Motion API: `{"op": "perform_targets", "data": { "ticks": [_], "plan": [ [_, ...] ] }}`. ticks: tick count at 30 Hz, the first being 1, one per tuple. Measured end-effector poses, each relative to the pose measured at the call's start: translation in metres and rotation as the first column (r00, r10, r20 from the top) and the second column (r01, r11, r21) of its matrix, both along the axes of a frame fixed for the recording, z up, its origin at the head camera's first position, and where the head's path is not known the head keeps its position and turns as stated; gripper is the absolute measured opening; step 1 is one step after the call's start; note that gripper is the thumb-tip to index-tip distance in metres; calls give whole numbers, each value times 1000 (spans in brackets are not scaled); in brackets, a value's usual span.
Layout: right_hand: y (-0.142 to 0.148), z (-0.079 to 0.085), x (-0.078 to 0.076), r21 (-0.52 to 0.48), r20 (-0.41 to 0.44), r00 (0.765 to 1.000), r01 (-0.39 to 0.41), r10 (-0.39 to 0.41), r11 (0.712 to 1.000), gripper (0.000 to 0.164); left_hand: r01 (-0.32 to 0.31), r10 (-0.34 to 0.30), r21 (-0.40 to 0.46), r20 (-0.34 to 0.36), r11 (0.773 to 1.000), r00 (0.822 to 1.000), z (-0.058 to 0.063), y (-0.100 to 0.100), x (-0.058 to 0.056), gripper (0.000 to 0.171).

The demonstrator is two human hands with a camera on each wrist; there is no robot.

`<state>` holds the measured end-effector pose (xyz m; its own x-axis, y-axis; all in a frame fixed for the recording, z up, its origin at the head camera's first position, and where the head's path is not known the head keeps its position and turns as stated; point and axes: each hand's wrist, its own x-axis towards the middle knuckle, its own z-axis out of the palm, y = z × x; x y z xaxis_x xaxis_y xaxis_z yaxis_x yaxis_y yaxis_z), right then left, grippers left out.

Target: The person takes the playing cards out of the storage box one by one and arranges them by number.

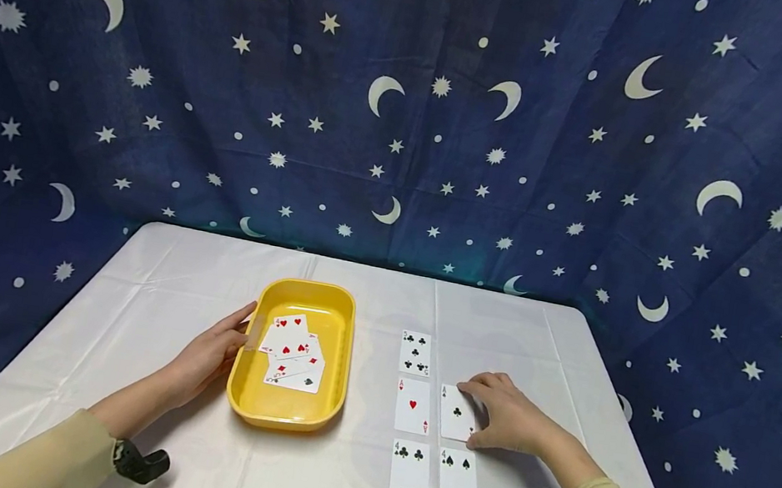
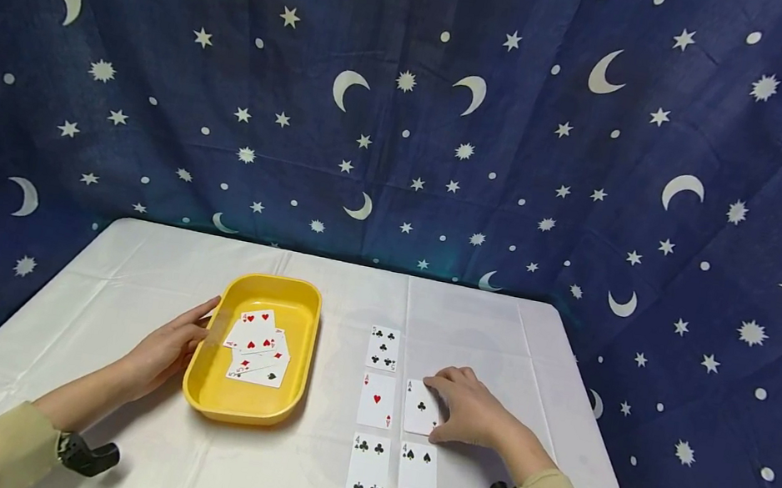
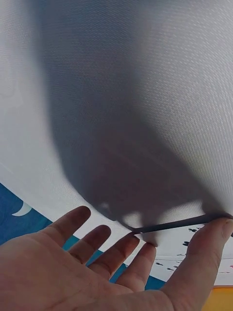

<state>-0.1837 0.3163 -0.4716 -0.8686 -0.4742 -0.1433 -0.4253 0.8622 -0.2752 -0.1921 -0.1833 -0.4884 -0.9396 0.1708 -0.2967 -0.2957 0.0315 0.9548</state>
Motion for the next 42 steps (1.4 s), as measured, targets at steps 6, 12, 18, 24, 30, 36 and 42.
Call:
{"op": "perform_targets", "data": {
  "ticks": [6,12,18,24,30,36,42],
  "plan": [
    [0,-1,0,-9,13,1000,1,-1,1000,85,-3,3,-1,3,1000,1000,0,0,0,70],
    [0,-1,-1,-12,11,1000,-6,6,1000,84,0,0,1,1,1000,1000,0,0,0,70],
    [-1,3,-1,-10,32,999,-2,2,1000,87,-2,2,1,3,1000,1000,0,-1,0,70],
    [0,9,-3,-28,20,1000,13,-13,1000,87,0,0,6,2,1000,1000,0,-1,0,70],
    [-5,16,-8,-51,-7,1000,2,-2,999,87,-2,2,6,3,1000,1000,0,0,0,70],
    [-16,26,-15,-86,-42,999,-26,22,996,86,-5,5,0,8,1000,1000,0,0,0,70],
    [-33,38,-25,-108,-74,997,-42,34,993,84,-5,5,-4,10,1000,1000,0,-1,-1,70]
  ]
}}
